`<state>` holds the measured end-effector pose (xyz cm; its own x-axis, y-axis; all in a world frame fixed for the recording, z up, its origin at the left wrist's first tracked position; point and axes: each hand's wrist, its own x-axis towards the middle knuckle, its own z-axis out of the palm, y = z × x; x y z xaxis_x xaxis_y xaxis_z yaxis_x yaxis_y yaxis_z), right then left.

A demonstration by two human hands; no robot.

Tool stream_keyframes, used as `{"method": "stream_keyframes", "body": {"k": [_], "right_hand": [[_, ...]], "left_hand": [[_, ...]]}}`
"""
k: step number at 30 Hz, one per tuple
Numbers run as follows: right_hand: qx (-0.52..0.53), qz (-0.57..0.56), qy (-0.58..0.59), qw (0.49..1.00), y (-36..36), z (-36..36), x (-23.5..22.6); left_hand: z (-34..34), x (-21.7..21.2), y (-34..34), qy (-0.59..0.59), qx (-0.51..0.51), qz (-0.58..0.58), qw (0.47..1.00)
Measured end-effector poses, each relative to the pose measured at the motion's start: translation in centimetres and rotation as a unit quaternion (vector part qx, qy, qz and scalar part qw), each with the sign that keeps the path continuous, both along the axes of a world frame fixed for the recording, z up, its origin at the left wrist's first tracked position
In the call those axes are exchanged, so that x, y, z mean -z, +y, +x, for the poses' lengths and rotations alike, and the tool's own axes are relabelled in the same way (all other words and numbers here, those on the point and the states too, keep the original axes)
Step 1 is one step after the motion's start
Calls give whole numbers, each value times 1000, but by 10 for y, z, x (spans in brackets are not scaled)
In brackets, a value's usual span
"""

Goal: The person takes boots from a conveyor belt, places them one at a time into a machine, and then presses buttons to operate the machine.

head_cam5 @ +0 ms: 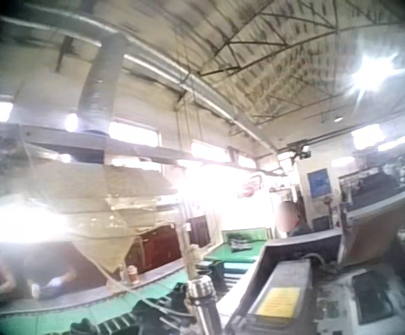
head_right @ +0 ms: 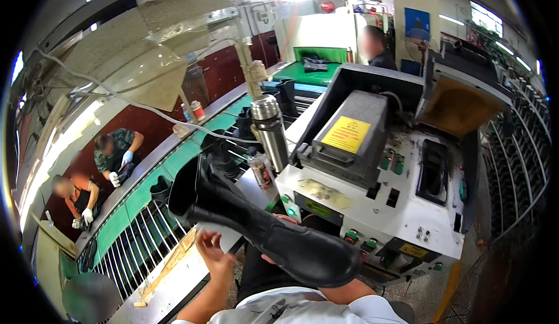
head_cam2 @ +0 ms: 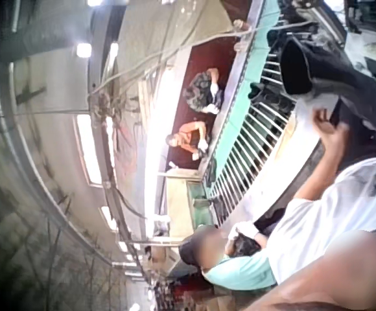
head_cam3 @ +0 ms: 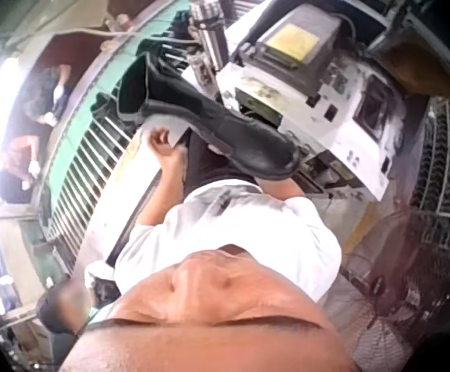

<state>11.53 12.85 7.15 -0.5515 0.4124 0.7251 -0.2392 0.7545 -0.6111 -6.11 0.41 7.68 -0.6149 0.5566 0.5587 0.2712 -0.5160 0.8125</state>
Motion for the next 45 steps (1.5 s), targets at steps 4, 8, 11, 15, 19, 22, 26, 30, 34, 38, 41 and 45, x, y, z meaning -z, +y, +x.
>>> {"method": "stream_keyframes", "body": {"k": [4,8,11,15,19,22,26,30,34,38,41,45], "right_hand": [[-74,-115,-37,990,-16,30,62],[-197,-288,-138,927,-56,47,154],[-276,-373,-202,862,-80,46,221],[-300,-406,-271,819,-84,48,258],[-313,-322,-414,792,-77,79,173],[-327,-295,-440,782,-45,141,31],[-137,-325,-219,910,-7,181,-27],[172,-225,-319,904,2,127,-71],[141,-72,-637,754,6,80,-81],[100,-54,-706,699,11,61,-89],[174,-55,-673,716,13,69,-81],[228,-97,-571,783,17,89,-59]], "left_hand": [[-20,3,11,-134,310,-175,925],[14,-23,35,69,329,-271,902],[36,-16,46,115,313,-268,904],[39,38,48,74,281,-275,916],[39,56,46,262,256,-227,902],[41,74,51,257,260,-232,901],[40,82,57,172,319,-261,895],[44,83,42,155,313,-265,899],[44,76,30,203,282,-274,897],[40,74,21,214,272,-278,896],[38,75,14,204,274,-288,895],[37,73,15,194,285,-293,892]]}}
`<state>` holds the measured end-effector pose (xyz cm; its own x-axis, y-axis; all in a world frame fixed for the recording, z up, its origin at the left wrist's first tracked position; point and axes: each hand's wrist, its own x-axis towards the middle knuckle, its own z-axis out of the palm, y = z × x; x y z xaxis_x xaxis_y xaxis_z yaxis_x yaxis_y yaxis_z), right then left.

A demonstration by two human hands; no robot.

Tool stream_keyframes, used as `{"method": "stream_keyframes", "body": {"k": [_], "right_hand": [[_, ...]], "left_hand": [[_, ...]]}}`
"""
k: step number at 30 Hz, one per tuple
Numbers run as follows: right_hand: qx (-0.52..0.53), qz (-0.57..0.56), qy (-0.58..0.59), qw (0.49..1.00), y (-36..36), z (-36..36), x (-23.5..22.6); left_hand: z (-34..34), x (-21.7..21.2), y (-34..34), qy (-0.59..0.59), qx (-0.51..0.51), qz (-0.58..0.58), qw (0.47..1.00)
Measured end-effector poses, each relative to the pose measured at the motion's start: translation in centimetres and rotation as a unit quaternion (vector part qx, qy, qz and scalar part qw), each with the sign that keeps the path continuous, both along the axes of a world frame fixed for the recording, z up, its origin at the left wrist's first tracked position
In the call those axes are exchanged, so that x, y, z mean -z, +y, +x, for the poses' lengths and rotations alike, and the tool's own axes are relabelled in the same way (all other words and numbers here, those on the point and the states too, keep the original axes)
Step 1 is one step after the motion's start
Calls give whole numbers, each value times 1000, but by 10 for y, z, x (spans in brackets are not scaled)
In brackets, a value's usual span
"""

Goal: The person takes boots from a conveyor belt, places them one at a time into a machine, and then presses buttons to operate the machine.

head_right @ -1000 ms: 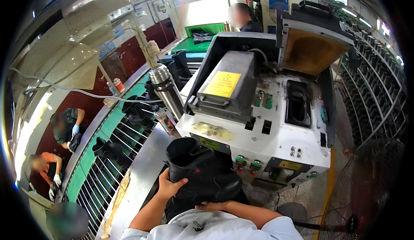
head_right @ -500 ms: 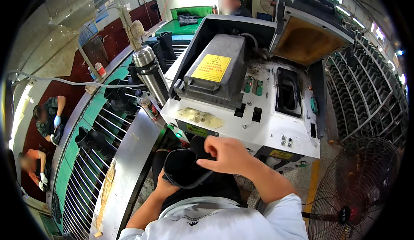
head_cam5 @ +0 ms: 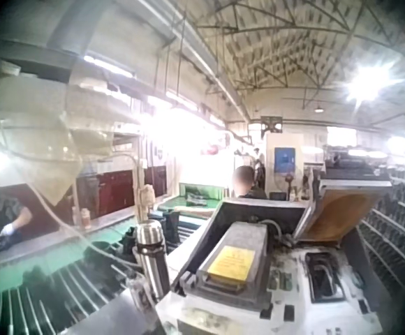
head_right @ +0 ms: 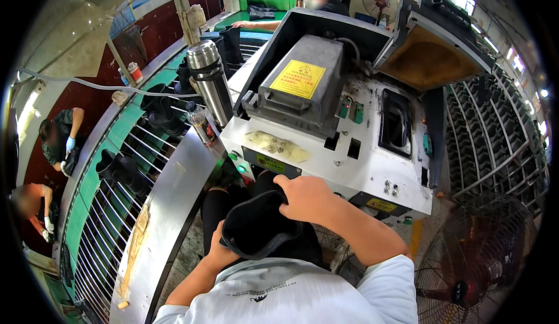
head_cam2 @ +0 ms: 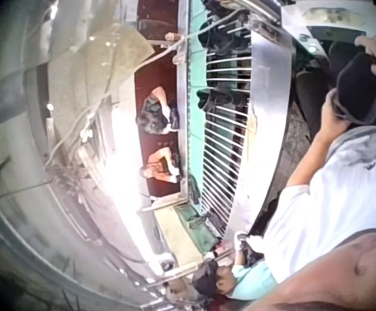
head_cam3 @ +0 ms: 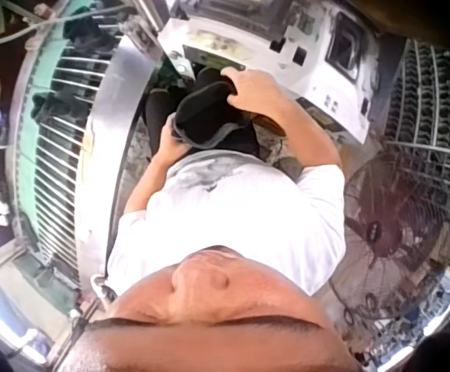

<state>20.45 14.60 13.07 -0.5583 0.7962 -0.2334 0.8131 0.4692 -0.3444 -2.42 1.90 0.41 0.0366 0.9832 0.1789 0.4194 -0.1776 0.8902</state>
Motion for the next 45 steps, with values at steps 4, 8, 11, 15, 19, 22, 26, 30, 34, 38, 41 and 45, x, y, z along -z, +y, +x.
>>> {"method": "stream_keyframes", "body": {"k": [4,8,11,15,19,22,26,30,34,38,41,45], "right_hand": [[-36,-102,46,993,6,11,7],[55,-95,183,977,21,24,33],[141,-202,231,941,24,21,30],[161,-249,340,892,24,24,57],[177,-432,528,709,27,21,92],[171,-429,652,601,13,9,103],[168,-311,763,541,-13,-8,122],[155,-249,838,459,-32,-18,146],[112,-184,789,576,-56,-34,161],[113,-177,749,628,-50,-43,186],[98,-158,758,626,-40,-43,158],[142,-248,779,559,-39,-58,141]], "left_hand": [[1,5,1,-42,23,38,998],[3,8,4,-33,22,16,999],[4,4,4,-34,16,11,999],[10,-9,4,-35,-10,55,998],[16,-11,6,-46,-40,69,996],[15,-10,8,-44,-83,61,994],[15,-10,12,-66,-94,54,992],[13,-23,13,-78,-102,45,991],[10,-30,16,-119,-81,11,990],[16,-31,12,-109,-91,19,990],[16,-34,4,-69,-117,56,989],[4,-27,-17,-96,-129,37,986]]}}
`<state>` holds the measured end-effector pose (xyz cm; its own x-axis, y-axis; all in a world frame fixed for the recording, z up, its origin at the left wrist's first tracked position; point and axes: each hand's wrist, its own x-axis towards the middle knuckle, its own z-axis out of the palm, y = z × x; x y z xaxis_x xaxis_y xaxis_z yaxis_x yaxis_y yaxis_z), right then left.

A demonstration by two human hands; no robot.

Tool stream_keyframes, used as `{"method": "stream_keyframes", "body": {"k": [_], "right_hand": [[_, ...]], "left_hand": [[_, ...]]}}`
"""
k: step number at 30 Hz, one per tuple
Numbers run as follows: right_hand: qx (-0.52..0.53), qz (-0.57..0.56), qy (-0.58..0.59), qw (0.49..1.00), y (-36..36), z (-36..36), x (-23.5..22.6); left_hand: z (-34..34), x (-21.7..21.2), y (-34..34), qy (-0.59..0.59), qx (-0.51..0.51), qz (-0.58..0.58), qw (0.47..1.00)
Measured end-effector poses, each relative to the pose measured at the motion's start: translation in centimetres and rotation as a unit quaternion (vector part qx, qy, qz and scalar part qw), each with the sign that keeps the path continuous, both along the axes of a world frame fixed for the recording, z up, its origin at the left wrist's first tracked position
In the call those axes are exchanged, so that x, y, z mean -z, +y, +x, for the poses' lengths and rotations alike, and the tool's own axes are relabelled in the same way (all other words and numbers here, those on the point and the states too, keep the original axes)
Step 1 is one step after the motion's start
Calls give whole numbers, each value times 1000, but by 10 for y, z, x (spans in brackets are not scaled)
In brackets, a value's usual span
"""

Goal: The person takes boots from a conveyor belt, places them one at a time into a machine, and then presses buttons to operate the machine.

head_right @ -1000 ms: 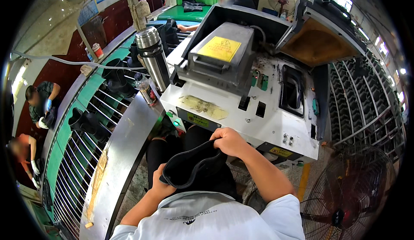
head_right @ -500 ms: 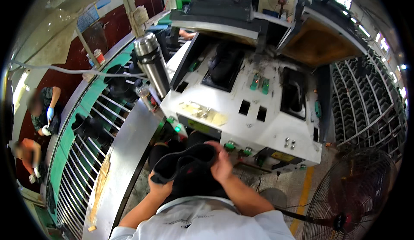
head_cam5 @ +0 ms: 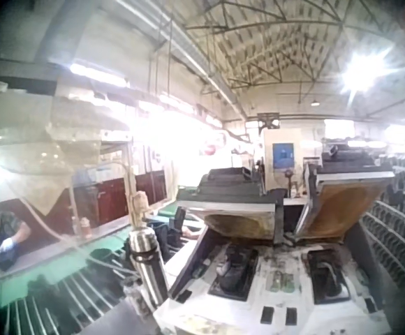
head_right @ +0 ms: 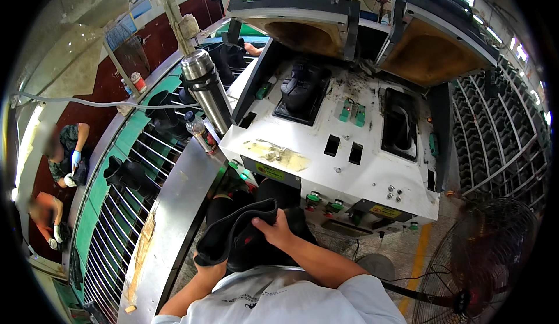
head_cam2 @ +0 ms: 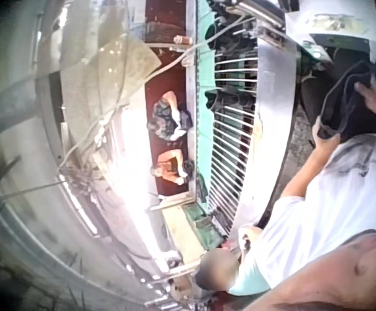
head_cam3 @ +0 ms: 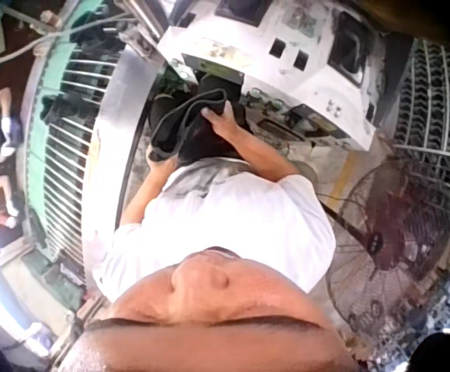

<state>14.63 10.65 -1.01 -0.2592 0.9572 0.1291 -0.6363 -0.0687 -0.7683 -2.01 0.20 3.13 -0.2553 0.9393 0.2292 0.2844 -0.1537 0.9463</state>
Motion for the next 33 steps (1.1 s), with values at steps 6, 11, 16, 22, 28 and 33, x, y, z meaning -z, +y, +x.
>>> {"method": "stream_keyframes", "body": {"k": [6,11,16,22,28,33], "right_hand": [[-156,50,0,987,3,-27,-21],[-205,31,28,978,22,-68,-48],[-201,-37,53,977,67,-120,-72],[86,82,53,991,71,-123,-65],[-122,-166,30,978,12,-95,8],[-147,-94,364,915,50,-95,-25]], "left_hand": [[-24,-2,-46,-42,50,-73,995],[-52,-12,-32,137,18,38,990],[-67,-42,5,48,-207,98,972],[-87,-104,42,107,-282,153,941],[-64,-165,67,-105,-285,261,916],[-8,-200,112,-271,-218,271,897]]}}
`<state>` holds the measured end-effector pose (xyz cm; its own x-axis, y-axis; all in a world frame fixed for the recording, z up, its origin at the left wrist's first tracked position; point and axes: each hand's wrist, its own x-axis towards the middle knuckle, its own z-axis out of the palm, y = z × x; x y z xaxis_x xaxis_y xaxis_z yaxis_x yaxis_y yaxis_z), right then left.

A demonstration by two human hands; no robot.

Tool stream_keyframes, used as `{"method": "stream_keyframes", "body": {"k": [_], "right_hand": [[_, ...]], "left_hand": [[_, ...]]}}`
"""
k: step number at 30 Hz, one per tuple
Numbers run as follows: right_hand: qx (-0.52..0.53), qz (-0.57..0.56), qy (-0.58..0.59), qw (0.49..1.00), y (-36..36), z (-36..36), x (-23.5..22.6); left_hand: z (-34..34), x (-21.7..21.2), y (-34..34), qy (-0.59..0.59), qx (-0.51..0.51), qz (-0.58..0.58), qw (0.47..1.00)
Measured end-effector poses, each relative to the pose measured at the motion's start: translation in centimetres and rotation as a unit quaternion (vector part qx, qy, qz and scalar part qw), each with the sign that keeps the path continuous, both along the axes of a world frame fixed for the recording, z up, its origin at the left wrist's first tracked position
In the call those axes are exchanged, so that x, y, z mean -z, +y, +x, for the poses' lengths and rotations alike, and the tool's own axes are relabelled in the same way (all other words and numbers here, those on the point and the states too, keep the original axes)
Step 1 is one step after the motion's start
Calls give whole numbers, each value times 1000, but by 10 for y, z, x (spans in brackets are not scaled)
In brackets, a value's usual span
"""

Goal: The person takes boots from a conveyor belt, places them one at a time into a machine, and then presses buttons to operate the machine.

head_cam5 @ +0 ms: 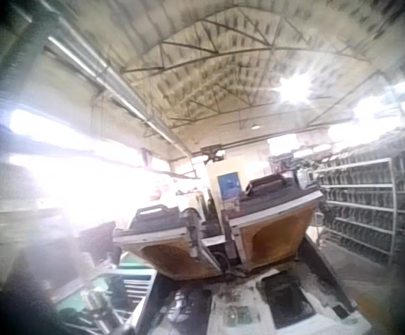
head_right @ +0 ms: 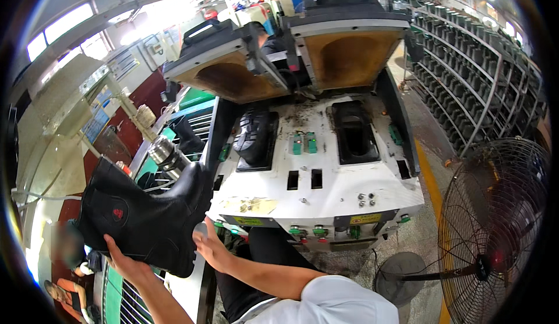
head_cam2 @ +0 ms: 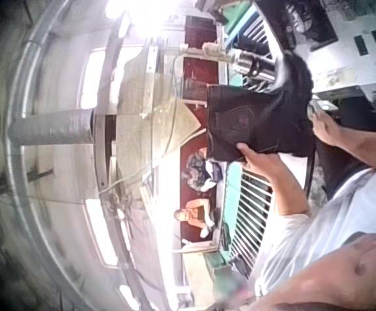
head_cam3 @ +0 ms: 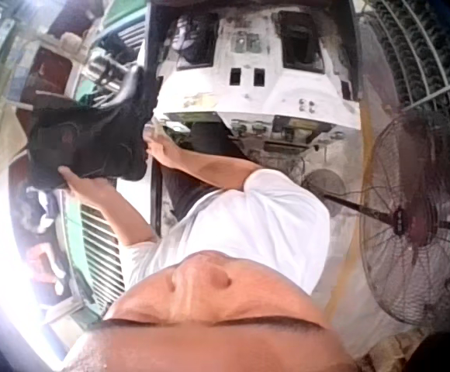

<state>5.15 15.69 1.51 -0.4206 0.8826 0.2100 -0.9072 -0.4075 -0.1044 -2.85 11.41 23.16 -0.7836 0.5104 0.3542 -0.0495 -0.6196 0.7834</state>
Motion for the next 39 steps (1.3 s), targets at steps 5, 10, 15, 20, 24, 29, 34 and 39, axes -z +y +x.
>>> {"method": "stream_keyframes", "body": {"k": [5,10,15,20,24,29,34,39], "right_hand": [[81,49,41,995,51,78,-55],[301,26,-152,941,63,192,-72],[450,-1,-474,757,89,336,-112],[364,-26,-656,660,123,415,-197],[331,-8,-794,509,165,451,-223],[290,11,-919,268,226,488,-223],[189,-2,-970,155,252,472,-239],[242,30,-966,87,268,494,-224]], "left_hand": [[50,14,54,-54,148,-46,986],[103,58,102,-157,353,-70,920],[191,138,161,-336,505,-122,785],[311,213,203,-547,527,-179,626],[399,241,204,-601,547,-202,547],[461,245,216,-698,522,-130,473],[498,255,235,-717,532,-116,435],[521,256,238,-706,557,-164,406]]}}
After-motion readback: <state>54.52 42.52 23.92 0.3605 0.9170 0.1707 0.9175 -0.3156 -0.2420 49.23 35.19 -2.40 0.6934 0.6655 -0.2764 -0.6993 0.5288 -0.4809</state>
